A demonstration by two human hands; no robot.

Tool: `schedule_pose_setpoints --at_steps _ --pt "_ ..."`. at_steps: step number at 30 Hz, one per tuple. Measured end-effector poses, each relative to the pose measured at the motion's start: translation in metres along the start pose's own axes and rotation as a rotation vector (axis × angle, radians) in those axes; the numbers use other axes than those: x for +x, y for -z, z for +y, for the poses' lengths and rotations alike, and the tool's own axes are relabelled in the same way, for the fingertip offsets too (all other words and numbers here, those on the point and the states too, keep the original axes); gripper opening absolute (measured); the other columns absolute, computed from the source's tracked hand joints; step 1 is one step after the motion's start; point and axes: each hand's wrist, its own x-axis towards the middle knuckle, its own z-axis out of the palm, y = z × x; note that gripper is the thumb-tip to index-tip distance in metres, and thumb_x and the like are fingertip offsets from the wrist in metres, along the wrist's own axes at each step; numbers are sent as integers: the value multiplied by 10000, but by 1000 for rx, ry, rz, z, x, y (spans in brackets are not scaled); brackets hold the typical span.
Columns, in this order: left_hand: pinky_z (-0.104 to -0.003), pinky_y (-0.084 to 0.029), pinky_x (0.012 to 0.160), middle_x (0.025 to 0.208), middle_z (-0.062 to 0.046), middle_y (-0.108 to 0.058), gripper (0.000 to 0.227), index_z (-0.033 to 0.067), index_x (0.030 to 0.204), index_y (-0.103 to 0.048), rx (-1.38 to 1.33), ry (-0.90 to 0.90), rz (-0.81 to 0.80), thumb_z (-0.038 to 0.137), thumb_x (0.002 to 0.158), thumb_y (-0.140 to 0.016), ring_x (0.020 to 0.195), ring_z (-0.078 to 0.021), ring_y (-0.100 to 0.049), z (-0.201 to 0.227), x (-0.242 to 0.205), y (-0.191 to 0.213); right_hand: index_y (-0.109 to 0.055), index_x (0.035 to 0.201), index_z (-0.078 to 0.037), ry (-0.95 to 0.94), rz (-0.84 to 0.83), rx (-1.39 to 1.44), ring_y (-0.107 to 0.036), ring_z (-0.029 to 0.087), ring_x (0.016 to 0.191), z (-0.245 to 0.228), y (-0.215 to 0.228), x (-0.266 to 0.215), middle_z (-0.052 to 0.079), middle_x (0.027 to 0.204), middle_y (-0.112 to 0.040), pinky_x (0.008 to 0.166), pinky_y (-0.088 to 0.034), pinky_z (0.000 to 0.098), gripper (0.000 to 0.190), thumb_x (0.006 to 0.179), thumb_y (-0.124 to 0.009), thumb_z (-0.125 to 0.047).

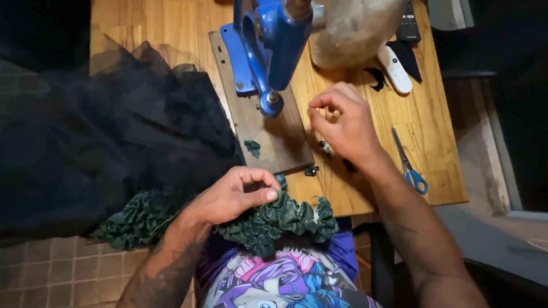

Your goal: Attaching metal eyelets to fabric using a manual press and trimming excess material with scissors

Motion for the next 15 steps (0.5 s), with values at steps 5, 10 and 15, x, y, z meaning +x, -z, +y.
schedule_pose_setpoints --at_steps 5,10,15 --pt "-193 -398 610 666 46 -606 121 41 926 -765 9 -24 5 161 939 -757 648 -35 -498 0 -1 0 -755 925 -39 -130 44 508 -581 120 685 -45 -2 24 68 818 -682 611 -492 234 128 832 -834 -1" --pt "-192 -395 608 673 45 -608 130 48 926 -762 -7 -48 21 178 931 -767 648 -34 -502 -5 0 -1 -777 945 -32 -26 147 440 -659 127 704 -55 -15 35 74 842 -737 615 -510 218 164 831 -878 29" --pt "-182 -384 614 672 55 -610 116 51 923 -761 -35 -53 35 166 927 -776 648 -26 -495 -2 -2 -3 -775 942 -18 40 174 389 -665 164 707 -69 -15 29 103 837 -736 620 -510 245 140 855 -824 81"
